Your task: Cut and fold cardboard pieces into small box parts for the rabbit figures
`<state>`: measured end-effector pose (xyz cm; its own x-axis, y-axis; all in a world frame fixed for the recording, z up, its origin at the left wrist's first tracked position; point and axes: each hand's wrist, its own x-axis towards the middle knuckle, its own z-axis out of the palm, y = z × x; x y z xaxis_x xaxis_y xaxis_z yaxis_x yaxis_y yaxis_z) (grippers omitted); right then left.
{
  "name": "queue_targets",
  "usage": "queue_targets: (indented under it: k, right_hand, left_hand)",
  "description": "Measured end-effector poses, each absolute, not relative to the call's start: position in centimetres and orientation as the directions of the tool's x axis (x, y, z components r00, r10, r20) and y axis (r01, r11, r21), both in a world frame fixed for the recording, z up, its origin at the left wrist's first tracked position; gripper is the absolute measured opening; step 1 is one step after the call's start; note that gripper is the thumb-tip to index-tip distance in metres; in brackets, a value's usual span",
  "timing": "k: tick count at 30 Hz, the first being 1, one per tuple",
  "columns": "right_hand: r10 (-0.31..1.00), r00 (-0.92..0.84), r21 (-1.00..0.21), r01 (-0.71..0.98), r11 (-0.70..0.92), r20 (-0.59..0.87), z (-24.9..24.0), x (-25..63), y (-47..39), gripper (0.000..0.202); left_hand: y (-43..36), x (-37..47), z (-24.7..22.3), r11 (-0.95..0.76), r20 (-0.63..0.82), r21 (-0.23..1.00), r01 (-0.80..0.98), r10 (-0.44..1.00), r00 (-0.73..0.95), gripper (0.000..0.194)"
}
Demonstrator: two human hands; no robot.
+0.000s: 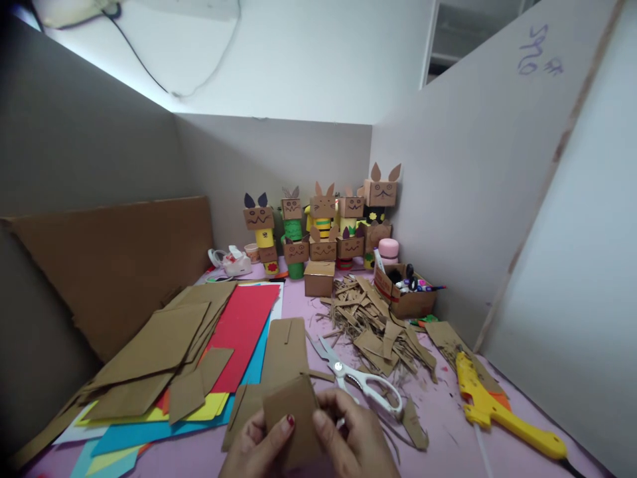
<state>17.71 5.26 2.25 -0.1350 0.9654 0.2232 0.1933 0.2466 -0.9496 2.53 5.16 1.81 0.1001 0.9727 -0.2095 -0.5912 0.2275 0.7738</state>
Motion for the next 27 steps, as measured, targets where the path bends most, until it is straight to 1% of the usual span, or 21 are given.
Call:
queue_targets:
  k: [1, 2, 3, 4, 5, 7, 9, 12, 16, 19, 21, 22, 24, 26, 27]
  right_hand:
    - [0.956, -0.064, -0.881, 0.374, 0.29, 0.288, 3.0, 18.3, 5.7, 0.034]
    - [0.926, -0.034, -0.774, 0.538, 0.333, 0.375, 3.6, 18.9, 6.3, 0.033]
    - [0.906, -0.084, -0.65, 0.669, 0.359, 0.414, 4.0, 19.7, 6.7, 0.033]
    - [0.908, -0.104, -0.536, 0.777, 0.329, 0.406, 4.2, 20.4, 7.2, 0.032]
    - [0.918, -0.115, -0.441, 0.849, 0.289, 0.379, 4.1, 21.0, 7.6, 0.033]
    - [0.945, -0.133, -0.312, 0.922, 0.228, 0.299, 3.4, 21.9, 8.0, 0.033]
    - [0.96, -0.162, -0.253, 0.942, 0.219, 0.227, 2.4, 22.4, 8.1, 0.036]
    - [0.966, -0.208, -0.214, 0.947, 0.238, 0.152, 1.2, 22.5, 8.0, 0.044]
    - [0.956, -0.246, -0.191, 0.942, 0.275, 0.162, 0.3, 22.9, 8.3, 0.048]
    - [0.952, -0.241, -0.204, 0.939, 0.278, 0.19, -0.1, 23.3, 8.5, 0.049]
    - [0.952, -0.209, -0.291, 0.918, 0.269, 0.222, 0.0, 23.5, 8.5, 0.045]
    - [0.95, -0.186, -0.373, 0.887, 0.272, 0.252, 0.1, 23.5, 8.4, 0.043]
    - [0.947, -0.094, -0.602, 0.751, 0.271, 0.308, 0.4, 23.6, 8.2, 0.044]
    - [0.959, 0.009, -0.811, 0.537, 0.233, 0.282, 0.7, 23.4, 7.9, 0.052]
    - [0.972, 0.021, -0.875, 0.44, 0.203, 0.236, 0.9, 23.2, 7.8, 0.055]
  left_hand:
    - [5.4, 2.3, 1.9, 0.218, -0.215, 0.766, -0.605, 0.973, 0.079, 0.033]
    - [5.6, 2.0, 2.0, 0.204, -0.216, 0.76, -0.617, 0.975, 0.056, 0.032]
    - [5.8, 1.8, 2.2, 0.184, -0.211, 0.756, -0.629, 0.977, 0.032, 0.032]
    - [6.0, 1.5, 2.3, 0.167, -0.207, 0.749, -0.642, 0.978, 0.012, 0.033]
    - [6.2, 1.3, 2.4, 0.157, -0.209, 0.738, -0.656, 0.978, -0.002, 0.034]
    - [6.4, 0.9, 2.4, 0.167, -0.251, 0.72, -0.673, 0.968, -0.028, 0.04]
    - [6.5, 0.7, 2.2, 0.187, -0.316, 0.707, -0.682, 0.946, -0.068, 0.044]
    - [6.5, 0.5, 1.9, 0.214, -0.389, 0.672, -0.708, 0.916, -0.092, 0.049]
    - [6.4, 0.3, 1.8, 0.266, -0.446, 0.59, -0.762, 0.895, -0.032, 0.05]
    - [6.4, 0.1, 2.1, 0.272, -0.455, 0.563, -0.78, 0.89, -0.017, 0.05]
    - [6.5, 0.1, 2.3, 0.245, -0.451, 0.565, -0.788, 0.891, -0.047, 0.05]
    - [6.5, 0.2, 2.5, 0.228, -0.453, 0.564, -0.794, 0.889, -0.066, 0.05]
    - [6.6, 0.3, 2.7, 0.197, -0.461, 0.55, -0.811, 0.882, -0.099, 0.05]
    - [6.6, 0.4, 3.1, 0.163, -0.463, 0.537, -0.828, 0.877, -0.128, 0.045]
    - [6.6, 0.5, 3.4, 0.149, -0.462, 0.535, -0.831, 0.876, -0.14, 0.041]
